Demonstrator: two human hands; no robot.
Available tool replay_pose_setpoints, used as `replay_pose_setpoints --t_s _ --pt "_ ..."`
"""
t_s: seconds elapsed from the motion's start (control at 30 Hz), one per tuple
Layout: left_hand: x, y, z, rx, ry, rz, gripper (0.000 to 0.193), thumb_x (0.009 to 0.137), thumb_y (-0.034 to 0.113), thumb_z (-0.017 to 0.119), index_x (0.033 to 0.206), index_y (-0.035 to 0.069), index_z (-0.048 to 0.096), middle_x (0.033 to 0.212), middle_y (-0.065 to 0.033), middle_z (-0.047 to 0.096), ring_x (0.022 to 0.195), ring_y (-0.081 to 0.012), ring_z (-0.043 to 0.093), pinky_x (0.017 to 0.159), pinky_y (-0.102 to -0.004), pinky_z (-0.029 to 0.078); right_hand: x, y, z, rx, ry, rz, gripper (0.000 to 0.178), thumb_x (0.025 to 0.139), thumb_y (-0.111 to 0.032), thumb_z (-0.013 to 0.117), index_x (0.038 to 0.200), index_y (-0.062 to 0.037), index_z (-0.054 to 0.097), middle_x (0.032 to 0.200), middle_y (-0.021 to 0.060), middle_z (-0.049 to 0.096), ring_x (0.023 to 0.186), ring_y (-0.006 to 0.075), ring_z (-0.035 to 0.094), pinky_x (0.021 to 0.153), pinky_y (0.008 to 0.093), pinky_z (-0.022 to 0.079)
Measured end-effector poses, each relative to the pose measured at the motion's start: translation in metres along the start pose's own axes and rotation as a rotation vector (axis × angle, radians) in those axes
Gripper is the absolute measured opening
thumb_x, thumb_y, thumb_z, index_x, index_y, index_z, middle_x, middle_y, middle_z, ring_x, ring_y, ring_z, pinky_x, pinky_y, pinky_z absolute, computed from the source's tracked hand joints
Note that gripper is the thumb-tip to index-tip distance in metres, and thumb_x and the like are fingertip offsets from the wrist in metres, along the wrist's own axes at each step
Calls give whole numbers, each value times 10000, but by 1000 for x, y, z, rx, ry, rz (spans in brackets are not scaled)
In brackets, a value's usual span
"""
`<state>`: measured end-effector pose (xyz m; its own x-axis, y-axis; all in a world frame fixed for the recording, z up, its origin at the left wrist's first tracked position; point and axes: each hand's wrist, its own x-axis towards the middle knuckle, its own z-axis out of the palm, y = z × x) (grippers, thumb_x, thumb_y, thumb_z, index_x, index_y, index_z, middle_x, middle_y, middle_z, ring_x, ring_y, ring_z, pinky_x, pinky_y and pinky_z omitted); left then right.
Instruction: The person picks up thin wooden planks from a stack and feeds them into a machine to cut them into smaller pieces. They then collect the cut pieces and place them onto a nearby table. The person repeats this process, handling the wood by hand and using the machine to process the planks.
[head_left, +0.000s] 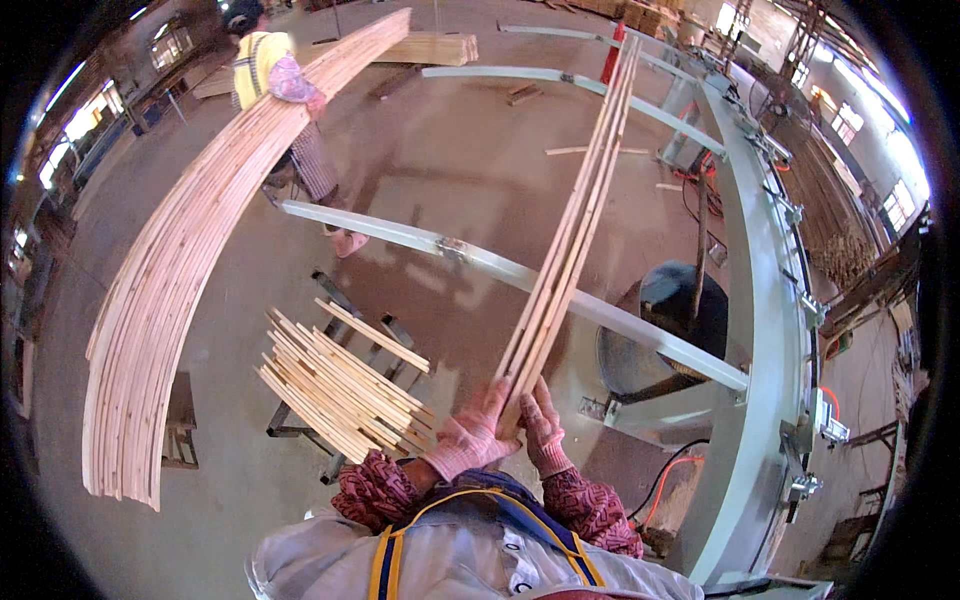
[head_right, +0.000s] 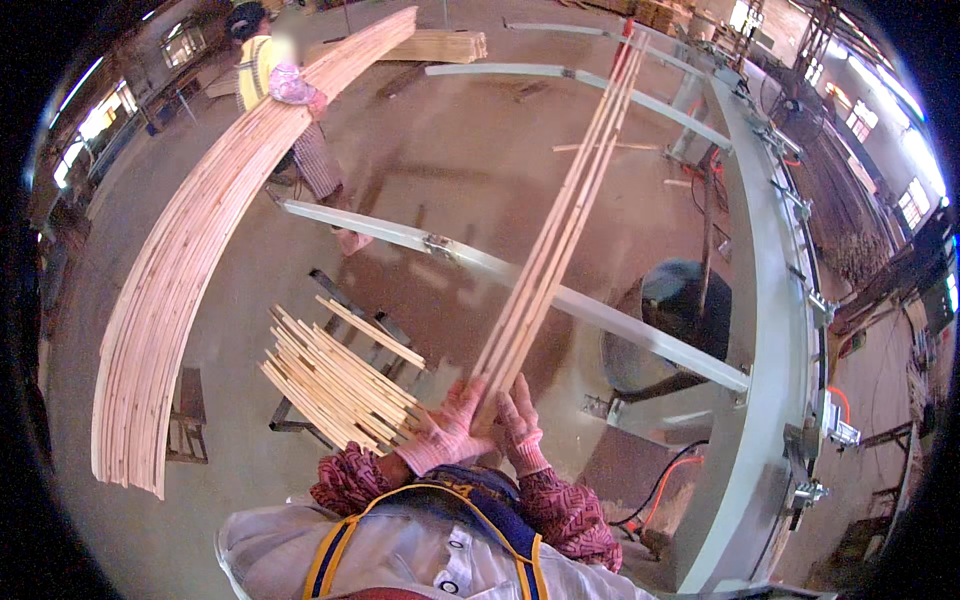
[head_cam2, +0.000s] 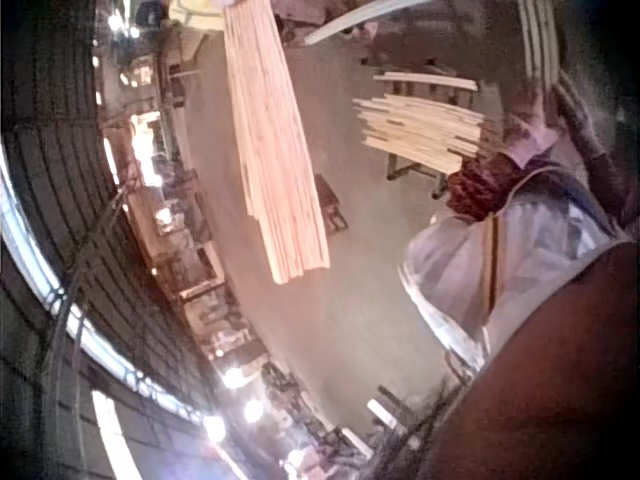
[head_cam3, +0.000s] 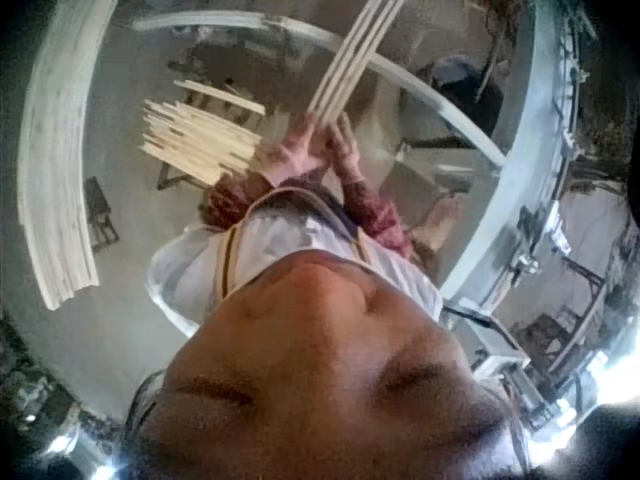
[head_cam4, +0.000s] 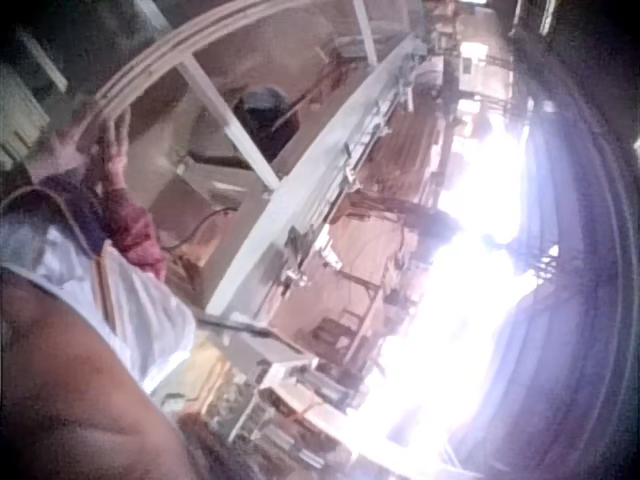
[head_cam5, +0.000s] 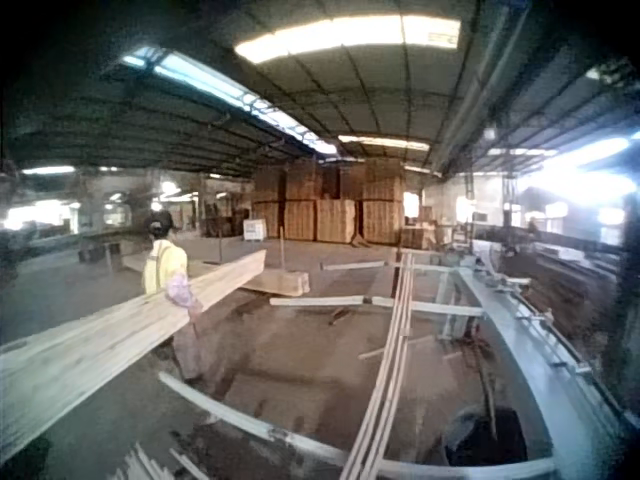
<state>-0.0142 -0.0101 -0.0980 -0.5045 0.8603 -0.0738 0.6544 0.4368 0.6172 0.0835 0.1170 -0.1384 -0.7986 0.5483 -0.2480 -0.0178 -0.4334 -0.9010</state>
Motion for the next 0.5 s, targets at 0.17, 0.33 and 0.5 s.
replay_pose_setpoints --t_s 0.17,0.33,0.5 --pt "2 -14 -3 -240 -44 -189 1020 788 491 736 1520 100 144 1402 -262 413 1204 -380 525 970 -399 459 4 24 -26 12 -39 32 713 962 -318 581 1509 -30 225 1341 112 521 1115 216 577 927 356 484" --pt "7 -54 31 -702 -116 -195 784 889 541 593 1481 120 299 1201 -144 615 1079 -228 600 895 -323 488 -2 20 -26 -80 -41 28 681 969 -327 560 1507 -47 250 1395 113 477 1229 209 507 996 355 450" --pt "5 -132 47 -1517 -117 14 922 760 459 731 1493 131 277 1360 -181 481 1240 -316 482 1070 -424 389 -18 18 -19 -254 124 151 742 930 -394 621 1493 -44 285 1310 165 557 1166 171 557 951 311 470"
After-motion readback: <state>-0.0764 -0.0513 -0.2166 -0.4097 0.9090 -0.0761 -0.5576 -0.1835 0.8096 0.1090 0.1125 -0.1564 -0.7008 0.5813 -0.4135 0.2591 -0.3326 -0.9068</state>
